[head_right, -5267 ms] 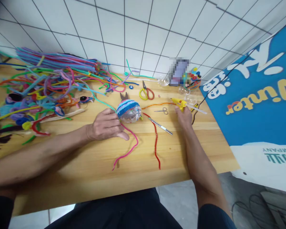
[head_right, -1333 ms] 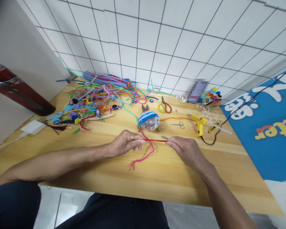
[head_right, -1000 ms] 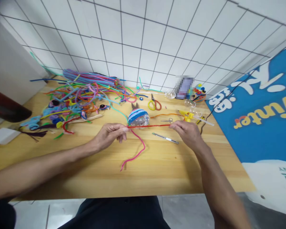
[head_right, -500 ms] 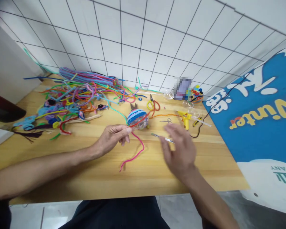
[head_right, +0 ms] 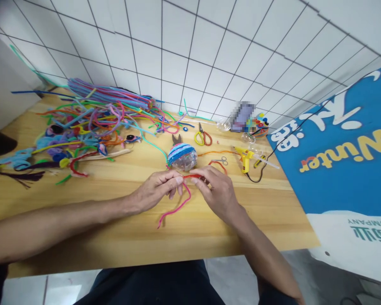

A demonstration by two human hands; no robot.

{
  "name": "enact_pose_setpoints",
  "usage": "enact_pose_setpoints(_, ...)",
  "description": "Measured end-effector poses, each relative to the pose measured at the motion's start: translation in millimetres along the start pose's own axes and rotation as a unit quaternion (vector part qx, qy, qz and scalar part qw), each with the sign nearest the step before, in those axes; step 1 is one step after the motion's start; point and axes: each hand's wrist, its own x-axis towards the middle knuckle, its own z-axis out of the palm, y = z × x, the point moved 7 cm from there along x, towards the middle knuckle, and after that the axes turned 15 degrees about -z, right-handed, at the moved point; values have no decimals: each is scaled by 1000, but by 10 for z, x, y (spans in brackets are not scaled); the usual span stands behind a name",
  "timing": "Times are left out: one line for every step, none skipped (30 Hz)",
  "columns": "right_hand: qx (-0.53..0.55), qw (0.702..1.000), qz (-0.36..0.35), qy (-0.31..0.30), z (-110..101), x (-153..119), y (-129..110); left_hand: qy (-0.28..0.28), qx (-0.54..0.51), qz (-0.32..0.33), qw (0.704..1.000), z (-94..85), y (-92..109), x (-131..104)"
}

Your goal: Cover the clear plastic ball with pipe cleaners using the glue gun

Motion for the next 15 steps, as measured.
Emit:
enact_pose_setpoints(5,999,19,26,-17,-10,4,-3,-22,-6,1000,-9,-14,13)
enact_pose_setpoints(3,997,39,66,-55,-29,8,-1,-48,-14,999,-23,-27,27)
enact_pose_setpoints(-2,992,60,109,-96,-58,10,7,-74,-22,997,-41,-39,42)
enact_pose_setpoints(1,986,85,143,-116,-95,19,17,-95,-29,995,-58,-49,54)
enact_pose_setpoints(19,980,113,162,-101,-131,37,26,-110,-35,993,-69,-57,64)
enact_pose_setpoints(62,974,148,158,-32,-161,71,28,-119,-39,992,-68,-59,72)
enact_pose_setpoints(130,963,193,136,89,-193,118,24,-122,-38,991,-57,-53,76)
enact_pose_setpoints(207,941,237,121,221,-227,158,17,-117,-34,992,-38,-42,78)
enact_pose_setpoints(276,913,274,121,336,-256,187,10,-108,-26,994,-18,-26,77)
enact_pose_setpoints(328,885,304,131,428,-280,213,3,-94,-15,995,1,-7,73)
enact_pose_setpoints(364,860,329,143,503,-298,235,-3,-79,-2,997,17,14,67)
enact_pose_setpoints(388,839,349,155,558,-311,254,-7,-62,9,998,30,33,61)
enact_pose_setpoints(402,823,365,164,595,-320,270,-11,-44,17,999,40,45,57)
enact_pose_setpoints(412,812,377,170,618,-325,282,-14,-28,19,999,49,49,55)
enact_pose_setpoints(419,804,384,173,627,-326,291,-17,-13,17,1000,54,47,55)
